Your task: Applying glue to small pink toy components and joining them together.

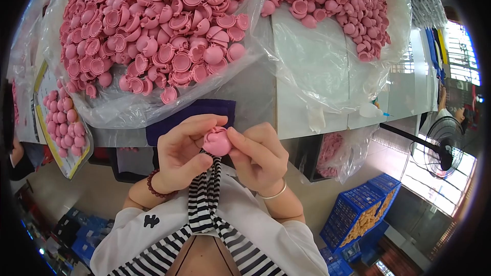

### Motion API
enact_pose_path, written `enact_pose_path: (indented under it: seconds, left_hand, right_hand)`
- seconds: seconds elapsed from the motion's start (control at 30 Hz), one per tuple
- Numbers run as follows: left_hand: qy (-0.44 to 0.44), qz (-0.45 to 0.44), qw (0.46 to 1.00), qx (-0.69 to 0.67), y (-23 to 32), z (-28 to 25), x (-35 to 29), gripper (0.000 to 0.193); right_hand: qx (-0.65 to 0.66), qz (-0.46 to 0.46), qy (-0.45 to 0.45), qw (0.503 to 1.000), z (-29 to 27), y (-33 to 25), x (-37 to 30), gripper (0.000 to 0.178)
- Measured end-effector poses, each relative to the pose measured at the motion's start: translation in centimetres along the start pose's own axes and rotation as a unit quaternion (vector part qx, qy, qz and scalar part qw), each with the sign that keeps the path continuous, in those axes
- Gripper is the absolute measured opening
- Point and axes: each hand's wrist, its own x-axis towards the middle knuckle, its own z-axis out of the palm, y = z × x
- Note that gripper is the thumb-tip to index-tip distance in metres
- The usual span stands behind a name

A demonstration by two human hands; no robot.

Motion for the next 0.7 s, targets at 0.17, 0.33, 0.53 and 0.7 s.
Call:
enact_pose_path:
  seconds: [0.17, 0.33, 0.53, 0.7]
  left_hand:
    - [-0.021, -0.062, 0.998, 0.0, -0.4, -0.6, 0.1, 0.049]
    - [-0.032, -0.062, 0.998, -0.002, -0.3, -1.2, -0.2, 0.055]
    - [-0.047, -0.05, 0.998, 0.014, 0.4, -0.7, 0.1, 0.053]
    - [-0.062, -0.061, 0.993, 0.084, 0.6, -1.1, -0.2, 0.045]
  right_hand:
    - [-0.102, -0.056, 0.012, 0.993, 0.5, -0.9, -0.1, 0.034]
    - [-0.126, -0.075, 0.009, 0.989, 0.3, -1.1, 0.6, 0.039]
    - [-0.159, -0.059, -0.018, 0.985, -0.9, -1.2, 1.0, 0.043]
    - [-0.113, -0.026, -0.052, 0.992, -1.4, -1.7, 1.3, 0.042]
